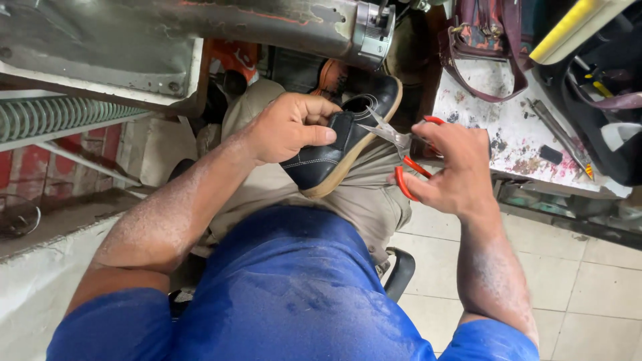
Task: Repairing a shoe strap using a sewing machine and scissors
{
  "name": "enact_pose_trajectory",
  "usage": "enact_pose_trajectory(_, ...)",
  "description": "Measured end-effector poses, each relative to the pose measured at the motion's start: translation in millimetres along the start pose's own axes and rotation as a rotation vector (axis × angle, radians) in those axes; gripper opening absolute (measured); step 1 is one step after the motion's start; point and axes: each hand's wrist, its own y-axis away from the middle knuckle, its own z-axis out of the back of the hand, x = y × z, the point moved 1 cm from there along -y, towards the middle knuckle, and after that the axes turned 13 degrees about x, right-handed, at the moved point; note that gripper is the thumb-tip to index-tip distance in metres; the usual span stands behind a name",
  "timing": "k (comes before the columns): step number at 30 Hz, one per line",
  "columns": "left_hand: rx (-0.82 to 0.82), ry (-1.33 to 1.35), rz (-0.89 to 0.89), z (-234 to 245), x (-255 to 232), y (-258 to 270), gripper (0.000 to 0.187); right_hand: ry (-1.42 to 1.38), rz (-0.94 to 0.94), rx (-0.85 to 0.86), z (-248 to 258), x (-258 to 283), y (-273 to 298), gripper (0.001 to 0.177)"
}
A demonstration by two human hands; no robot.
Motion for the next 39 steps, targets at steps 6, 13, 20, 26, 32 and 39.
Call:
enact_pose_trajectory(6, 0.030, 0.028, -0.011, 8, 1, 0, 0.029, 0.038, 0.009, 0.030, -10, 6, -18, 0.062)
enact_pose_trajectory(13, 0.062, 0.099, -0.031, 11, 6, 1, 0.029, 0.204, 0.146, -0.098, -20, 7, -17, 0.059)
enact_pose_trajectory(20, 0.074, 0.122, -0.060, 3, 0, 5, 0.032, -0.119, 0.087, -0.150, -42, -14, 7, 0.050)
enact_pose_trajectory(26, 0.018, -0.156, -0.022, 7, -8, 17, 0.028, -0.448, -0.033, -0.204, -26, -5, 16, 0.071)
enact_pose_trajectory(32, -0.078, -0.714, -0.216, -3, -13, 31, 0.011, -0.251, -0.120, -0.104, -34, 19, 29, 0.067)
enact_pose_trajectory(39, -0.410, -1.482, -0.495, -20, -30, 47, 0.028, -0.218, -0.583, 0.294, -39, 47, 17, 0.069)
